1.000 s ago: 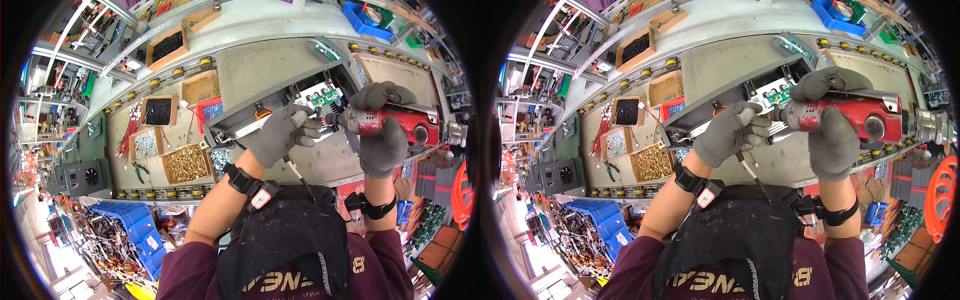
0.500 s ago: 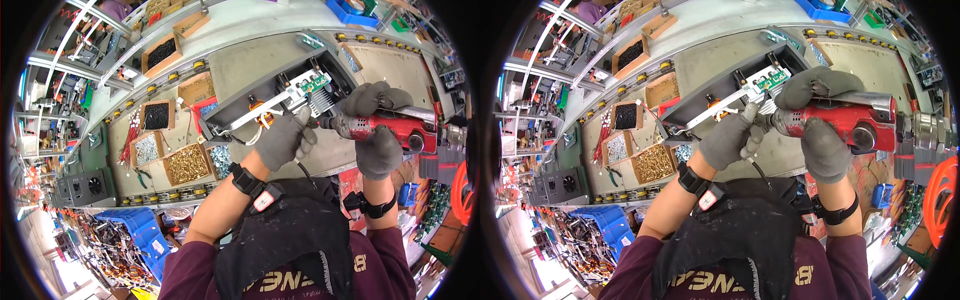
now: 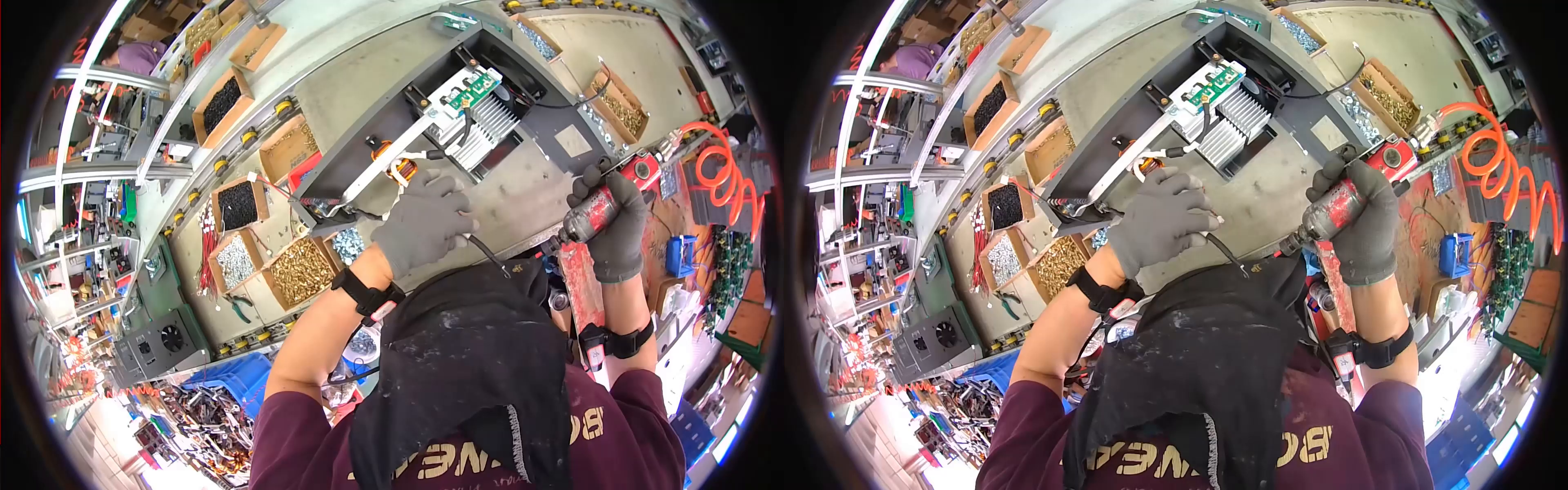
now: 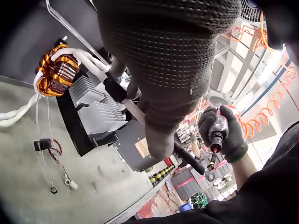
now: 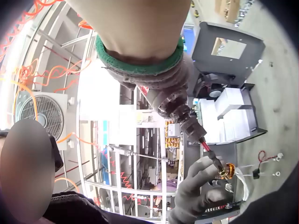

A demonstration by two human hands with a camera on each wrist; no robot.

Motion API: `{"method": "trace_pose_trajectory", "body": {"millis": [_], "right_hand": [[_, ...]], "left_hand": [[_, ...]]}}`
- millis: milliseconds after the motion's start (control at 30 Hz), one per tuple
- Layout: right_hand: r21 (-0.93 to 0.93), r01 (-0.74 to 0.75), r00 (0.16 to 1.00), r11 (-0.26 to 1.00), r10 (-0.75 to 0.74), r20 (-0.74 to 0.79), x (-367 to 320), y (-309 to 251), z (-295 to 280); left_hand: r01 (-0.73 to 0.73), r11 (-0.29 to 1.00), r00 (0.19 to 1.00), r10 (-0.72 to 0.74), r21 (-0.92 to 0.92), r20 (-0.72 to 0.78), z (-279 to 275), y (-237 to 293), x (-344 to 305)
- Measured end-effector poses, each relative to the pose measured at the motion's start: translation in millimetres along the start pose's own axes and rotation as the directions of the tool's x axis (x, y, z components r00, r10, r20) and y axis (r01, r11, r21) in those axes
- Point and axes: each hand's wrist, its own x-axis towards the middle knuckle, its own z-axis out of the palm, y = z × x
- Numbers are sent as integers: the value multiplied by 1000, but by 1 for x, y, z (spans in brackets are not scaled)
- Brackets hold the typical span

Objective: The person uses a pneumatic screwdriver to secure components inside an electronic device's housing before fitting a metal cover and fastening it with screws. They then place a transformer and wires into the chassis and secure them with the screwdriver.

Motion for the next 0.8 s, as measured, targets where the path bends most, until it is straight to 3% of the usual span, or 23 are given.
{"method": "trace_pose_trajectory", "body": {"millis": [133,300,433,500,567,667,700,767,800], "right_hand": [[37,-27,986,999,33,-164,1,4,-12],[249,-102,994,963,111,-24,11,12,-28],[254,-142,984,957,164,-65,16,9,-13],[113,-116,993,987,118,-7,20,3,2],[37,-77,997,996,78,-10,27,-8,25],[-303,174,978,937,-129,165,48,-33,59],[-347,288,938,893,-190,290,57,-41,69],[-383,410,889,828,-270,369,78,-50,88],[-362,409,872,838,-242,424,90,-55,95]], "left_hand": [[-7,998,1000,6,-56,-28,1,-2,2],[24,1000,995,-24,0,-94,-5,3,5],[95,995,992,-97,-40,-79,-10,5,10],[73,993,990,-61,94,-130,-14,5,19],[86,988,977,-58,129,-204,-20,3,30],[167,964,935,-87,209,-344,-25,-8,49],[237,940,906,-122,246,-406,-26,-12,55],[292,920,877,-149,261,-458,-28,-22,68],[338,900,851,-167,274,-499,-29,-28,74]]}}
